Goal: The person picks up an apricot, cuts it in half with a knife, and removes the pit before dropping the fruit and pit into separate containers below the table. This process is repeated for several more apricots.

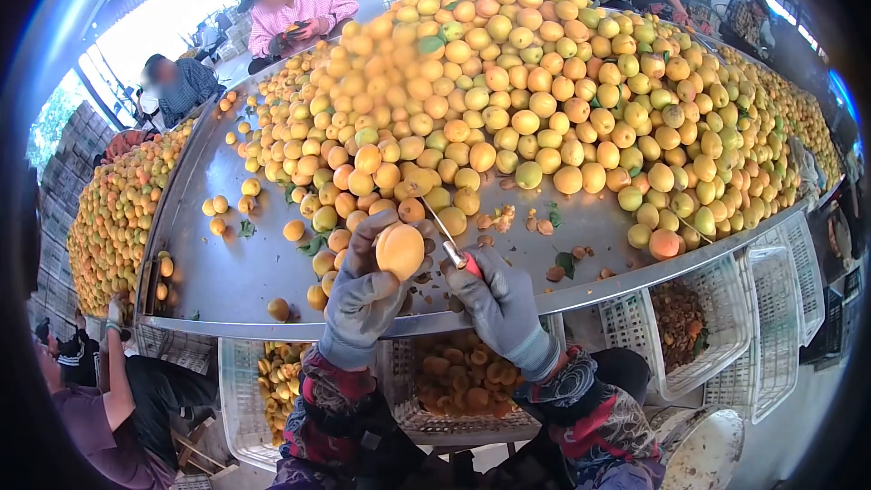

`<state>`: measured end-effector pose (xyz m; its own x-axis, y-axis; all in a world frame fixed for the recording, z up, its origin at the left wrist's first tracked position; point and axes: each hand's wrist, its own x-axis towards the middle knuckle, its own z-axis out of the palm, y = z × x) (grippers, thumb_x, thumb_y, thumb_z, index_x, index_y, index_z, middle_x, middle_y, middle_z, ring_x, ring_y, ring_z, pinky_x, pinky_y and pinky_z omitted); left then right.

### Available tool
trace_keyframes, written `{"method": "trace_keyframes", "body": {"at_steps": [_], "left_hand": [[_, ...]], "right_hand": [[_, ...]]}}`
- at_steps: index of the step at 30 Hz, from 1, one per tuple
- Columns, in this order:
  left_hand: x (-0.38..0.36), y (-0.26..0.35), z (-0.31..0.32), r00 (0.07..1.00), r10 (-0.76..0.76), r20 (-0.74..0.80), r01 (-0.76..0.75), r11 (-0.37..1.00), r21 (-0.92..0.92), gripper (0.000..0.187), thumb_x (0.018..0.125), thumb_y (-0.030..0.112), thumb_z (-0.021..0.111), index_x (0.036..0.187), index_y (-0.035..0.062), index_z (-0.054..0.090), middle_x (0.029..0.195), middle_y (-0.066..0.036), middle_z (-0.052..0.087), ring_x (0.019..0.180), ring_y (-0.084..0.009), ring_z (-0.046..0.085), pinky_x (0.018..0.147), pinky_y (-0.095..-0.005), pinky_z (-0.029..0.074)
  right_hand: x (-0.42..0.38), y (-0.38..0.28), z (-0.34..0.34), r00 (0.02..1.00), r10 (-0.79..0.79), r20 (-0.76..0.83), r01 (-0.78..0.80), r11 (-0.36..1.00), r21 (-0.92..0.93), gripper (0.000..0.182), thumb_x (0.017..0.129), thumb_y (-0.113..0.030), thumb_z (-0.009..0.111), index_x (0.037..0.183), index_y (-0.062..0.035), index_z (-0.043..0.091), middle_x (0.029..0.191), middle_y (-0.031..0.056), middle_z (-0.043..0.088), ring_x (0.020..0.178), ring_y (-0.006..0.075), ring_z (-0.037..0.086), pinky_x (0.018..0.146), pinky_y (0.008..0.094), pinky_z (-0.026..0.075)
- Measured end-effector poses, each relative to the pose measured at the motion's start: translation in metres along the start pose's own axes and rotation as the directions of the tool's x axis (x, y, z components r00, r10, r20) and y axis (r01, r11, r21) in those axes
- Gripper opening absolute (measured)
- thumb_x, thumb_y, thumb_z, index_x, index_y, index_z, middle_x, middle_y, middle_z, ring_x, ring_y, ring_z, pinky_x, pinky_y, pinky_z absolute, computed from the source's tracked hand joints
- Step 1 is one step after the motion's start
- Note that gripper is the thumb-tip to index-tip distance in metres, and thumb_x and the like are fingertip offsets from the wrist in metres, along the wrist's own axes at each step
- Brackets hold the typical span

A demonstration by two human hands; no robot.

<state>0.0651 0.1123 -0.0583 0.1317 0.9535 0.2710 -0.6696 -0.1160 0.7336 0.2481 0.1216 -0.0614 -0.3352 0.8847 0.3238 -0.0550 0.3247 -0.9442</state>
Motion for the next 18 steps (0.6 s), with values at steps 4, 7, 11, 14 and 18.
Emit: {"method": "trace_keyframes", "body": {"at_steps": [4,7,11,14,18], "left_hand": [[-0.002,0.007,0.006,0.995,-0.018,0.103,0.027,0.996,-0.083,0.062,0.079,0.009,0.063,0.134,0.0039,0.036,0.129,-0.020,0.047,0.107,-0.0296,0.056,0.087,-0.0358,0.049],[-0.001,0.005,0.009,0.996,-0.040,0.080,0.053,0.983,-0.178,0.060,0.080,0.012,0.063,0.134,0.0050,0.037,0.126,-0.019,0.049,0.100,-0.0266,0.059,0.079,-0.0327,0.052],[-0.006,0.003,-0.001,0.996,-0.072,0.048,0.081,0.972,-0.220,0.059,0.083,0.021,0.062,0.133,0.0032,0.038,0.121,-0.018,0.053,0.096,-0.0249,0.059,0.077,-0.0327,0.051],[-0.002,0.002,-0.001,0.996,-0.081,0.034,0.087,0.968,-0.234,0.060,0.085,0.030,0.061,0.133,0.0025,0.038,0.115,-0.017,0.055,0.090,-0.0220,0.059,0.075,-0.0324,0.050],[-0.005,0.007,0.017,0.995,-0.104,-0.007,0.102,0.986,-0.132,0.063,0.084,0.035,0.062,0.133,0.0026,0.038,0.112,-0.015,0.056,0.086,-0.0199,0.057,0.077,-0.0321,0.049]], "right_hand": [[-0.001,-0.009,-0.001,1.000,-0.019,0.017,0.019,1.000,-0.004,0.022,0.095,-0.021,0.051,0.102,-0.0018,0.057,0.070,-0.0028,0.050,0.061,0.0029,0.047,0.054,0.0187,0.039],[-0.001,-0.009,0.001,0.999,-0.016,0.035,0.014,0.999,0.046,0.023,0.095,-0.023,0.050,0.101,-0.0018,0.056,0.070,-0.0031,0.050,0.061,0.0030,0.047,0.053,0.0187,0.039],[-0.004,-0.004,0.000,0.988,0.081,0.129,-0.111,0.963,0.244,0.029,0.097,-0.031,0.046,0.097,-0.0031,0.056,0.066,-0.0028,0.050,0.056,0.0033,0.047,0.050,0.0190,0.038],[-0.005,-0.012,0.000,0.969,0.183,0.164,-0.214,0.957,0.195,0.033,0.097,-0.036,0.044,0.095,-0.0046,0.055,0.062,-0.0024,0.051,0.053,0.0029,0.045,0.047,0.0183,0.035],[-0.004,-0.021,-0.001,0.971,0.181,0.158,-0.212,0.954,0.211,0.035,0.097,-0.038,0.043,0.096,-0.0049,0.055,0.060,-0.0023,0.051,0.051,0.0022,0.044,0.046,0.0176,0.033]]}}
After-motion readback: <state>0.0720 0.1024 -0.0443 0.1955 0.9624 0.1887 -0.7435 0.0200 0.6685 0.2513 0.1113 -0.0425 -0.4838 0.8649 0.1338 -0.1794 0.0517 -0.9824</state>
